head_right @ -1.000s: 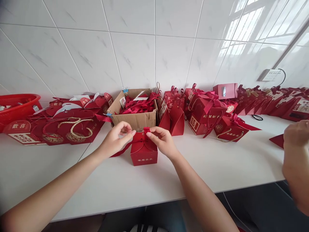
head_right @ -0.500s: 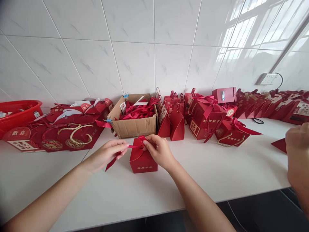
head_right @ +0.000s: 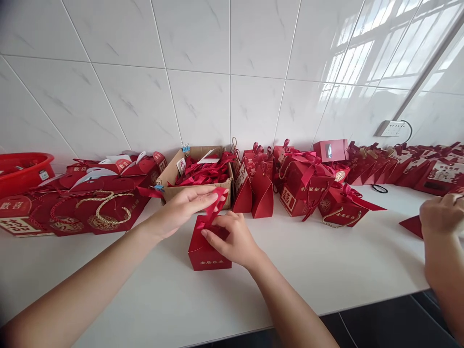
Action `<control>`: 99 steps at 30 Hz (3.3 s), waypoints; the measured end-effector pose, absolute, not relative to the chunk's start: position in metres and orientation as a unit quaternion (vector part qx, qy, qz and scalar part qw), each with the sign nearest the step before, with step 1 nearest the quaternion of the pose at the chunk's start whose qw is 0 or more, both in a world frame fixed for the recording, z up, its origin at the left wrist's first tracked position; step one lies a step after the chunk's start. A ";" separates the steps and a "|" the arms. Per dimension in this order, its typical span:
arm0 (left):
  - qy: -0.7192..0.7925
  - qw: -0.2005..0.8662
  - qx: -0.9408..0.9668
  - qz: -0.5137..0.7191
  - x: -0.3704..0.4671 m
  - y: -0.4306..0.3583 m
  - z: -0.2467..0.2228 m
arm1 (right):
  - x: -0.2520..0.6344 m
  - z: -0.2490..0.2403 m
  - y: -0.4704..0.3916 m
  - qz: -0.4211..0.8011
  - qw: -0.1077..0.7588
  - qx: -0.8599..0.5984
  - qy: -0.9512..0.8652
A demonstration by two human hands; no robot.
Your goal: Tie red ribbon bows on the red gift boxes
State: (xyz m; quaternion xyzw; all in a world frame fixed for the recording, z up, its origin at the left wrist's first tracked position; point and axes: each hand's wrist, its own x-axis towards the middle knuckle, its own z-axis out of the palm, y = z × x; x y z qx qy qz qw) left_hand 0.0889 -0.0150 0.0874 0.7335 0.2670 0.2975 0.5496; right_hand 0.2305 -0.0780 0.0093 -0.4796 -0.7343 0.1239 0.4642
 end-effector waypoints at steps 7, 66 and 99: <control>0.310 0.461 0.774 0.305 0.062 -0.007 0.059 | 0.230 0.007 -0.075 0.204 0.489 -0.493 -0.691; 0.303 0.229 0.820 0.429 0.056 -0.017 0.016 | 0.232 0.008 -0.076 0.420 0.456 -0.426 -0.659; 0.271 0.331 0.879 0.212 0.046 -0.018 0.045 | 0.272 0.046 -0.080 0.257 0.374 -0.547 -0.703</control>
